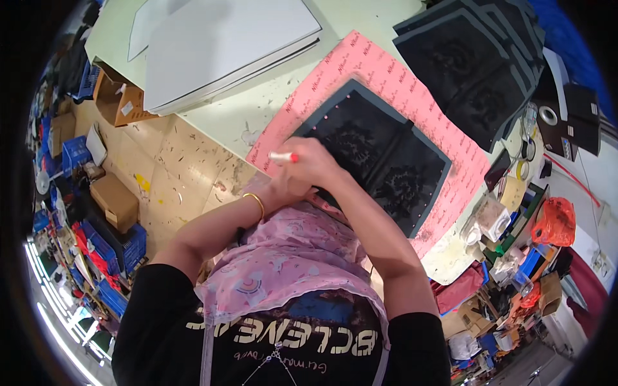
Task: Applying adhesive to black plastic components using a brush and attaching white panels.
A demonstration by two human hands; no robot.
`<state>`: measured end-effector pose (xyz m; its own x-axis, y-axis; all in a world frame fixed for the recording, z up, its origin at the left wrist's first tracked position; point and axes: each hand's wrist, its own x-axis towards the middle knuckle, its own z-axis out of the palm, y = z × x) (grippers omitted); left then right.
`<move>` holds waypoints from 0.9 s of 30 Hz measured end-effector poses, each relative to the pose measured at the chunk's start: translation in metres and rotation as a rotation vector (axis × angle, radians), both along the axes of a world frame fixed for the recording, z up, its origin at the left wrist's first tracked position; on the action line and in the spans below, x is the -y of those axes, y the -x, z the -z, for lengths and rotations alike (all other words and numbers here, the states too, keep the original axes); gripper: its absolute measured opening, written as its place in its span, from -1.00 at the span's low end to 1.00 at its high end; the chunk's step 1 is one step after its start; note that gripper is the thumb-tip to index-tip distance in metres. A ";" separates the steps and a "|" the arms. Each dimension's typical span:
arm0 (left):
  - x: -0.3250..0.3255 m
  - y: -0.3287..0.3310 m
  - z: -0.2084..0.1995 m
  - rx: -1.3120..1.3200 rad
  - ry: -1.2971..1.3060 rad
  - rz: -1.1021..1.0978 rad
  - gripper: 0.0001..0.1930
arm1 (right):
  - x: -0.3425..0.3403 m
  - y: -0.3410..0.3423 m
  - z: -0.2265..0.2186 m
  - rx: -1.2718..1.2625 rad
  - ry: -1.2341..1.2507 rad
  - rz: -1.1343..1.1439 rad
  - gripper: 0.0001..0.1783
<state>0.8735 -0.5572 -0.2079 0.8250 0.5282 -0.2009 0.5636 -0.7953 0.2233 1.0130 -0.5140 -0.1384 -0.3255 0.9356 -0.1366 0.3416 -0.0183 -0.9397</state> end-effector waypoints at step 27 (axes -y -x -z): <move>-0.061 -0.239 -0.015 0.094 -0.125 0.114 -0.69 | 0.150 -0.370 -0.022 0.661 0.208 1.044 -0.69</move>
<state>1.1125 -0.4960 -0.1928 0.8932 0.4458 -0.0587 0.4491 -0.8779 0.1664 1.3830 -0.6638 -0.1166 0.7446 0.6464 -0.1665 0.4789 -0.6910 -0.5415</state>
